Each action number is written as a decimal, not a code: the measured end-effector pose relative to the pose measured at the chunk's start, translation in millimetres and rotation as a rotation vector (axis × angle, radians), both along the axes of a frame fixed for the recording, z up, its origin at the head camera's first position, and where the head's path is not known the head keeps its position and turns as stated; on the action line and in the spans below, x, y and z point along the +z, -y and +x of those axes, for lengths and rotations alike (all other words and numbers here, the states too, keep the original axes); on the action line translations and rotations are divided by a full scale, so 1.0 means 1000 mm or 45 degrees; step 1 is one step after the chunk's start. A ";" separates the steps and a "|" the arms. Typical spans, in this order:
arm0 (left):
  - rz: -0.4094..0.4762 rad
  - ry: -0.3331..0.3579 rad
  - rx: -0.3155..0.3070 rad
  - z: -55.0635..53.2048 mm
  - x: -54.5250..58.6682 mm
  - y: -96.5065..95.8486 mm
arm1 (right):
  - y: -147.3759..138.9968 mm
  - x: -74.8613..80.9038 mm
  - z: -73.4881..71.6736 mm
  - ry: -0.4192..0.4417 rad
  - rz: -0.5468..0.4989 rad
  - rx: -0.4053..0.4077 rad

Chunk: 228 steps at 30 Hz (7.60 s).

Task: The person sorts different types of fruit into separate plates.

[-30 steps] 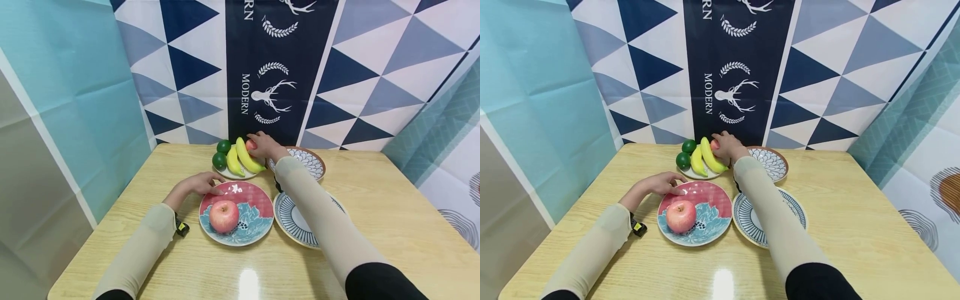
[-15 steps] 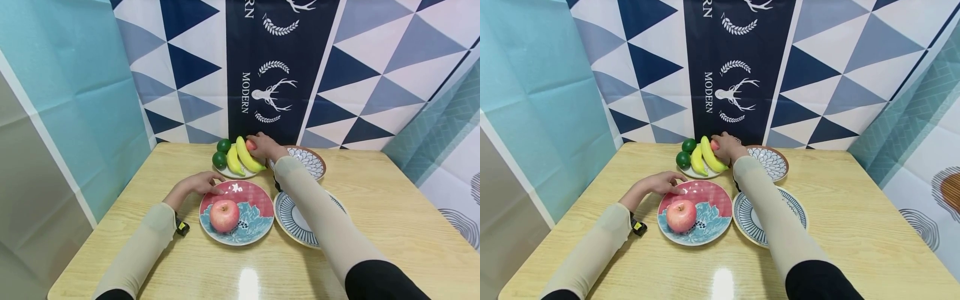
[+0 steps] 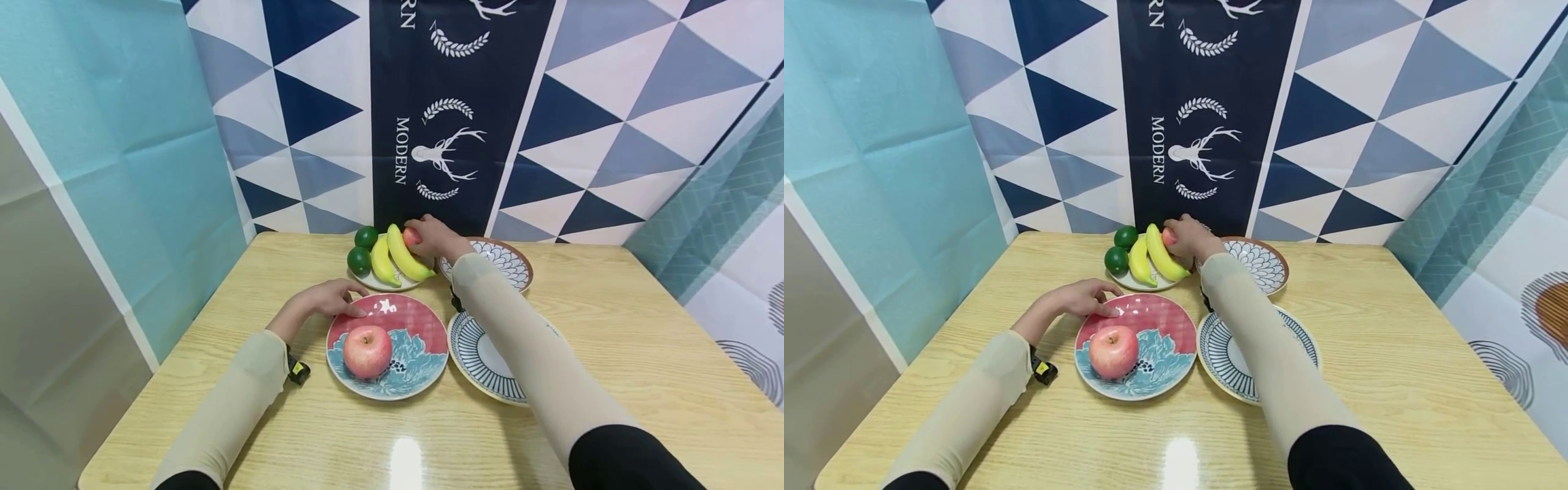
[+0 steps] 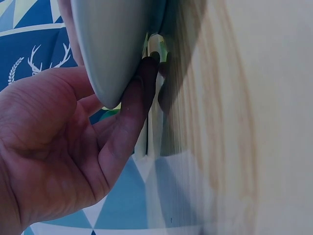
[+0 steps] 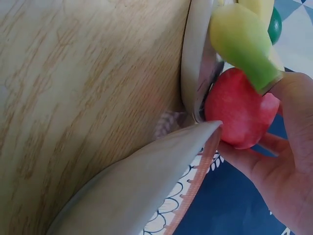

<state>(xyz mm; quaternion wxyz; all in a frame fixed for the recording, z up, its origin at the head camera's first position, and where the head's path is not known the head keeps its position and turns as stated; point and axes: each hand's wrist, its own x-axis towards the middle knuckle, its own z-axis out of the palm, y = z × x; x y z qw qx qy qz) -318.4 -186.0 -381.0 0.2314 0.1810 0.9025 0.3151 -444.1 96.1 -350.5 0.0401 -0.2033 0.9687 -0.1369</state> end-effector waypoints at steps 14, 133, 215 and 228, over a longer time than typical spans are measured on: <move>0.003 -0.003 0.002 0.002 0.002 0.001 | -0.009 0.017 0.000 -0.044 0.018 0.038; -0.012 -0.046 -0.068 0.000 -0.001 -0.001 | -0.023 0.028 0.229 -0.039 0.093 0.986; -0.012 -0.016 -0.049 0.002 0.000 -0.003 | -0.154 0.036 0.160 -0.064 -0.259 0.346; 0.007 -0.018 -0.068 0.002 0.001 -0.003 | -0.188 0.023 0.166 -0.049 -0.181 0.217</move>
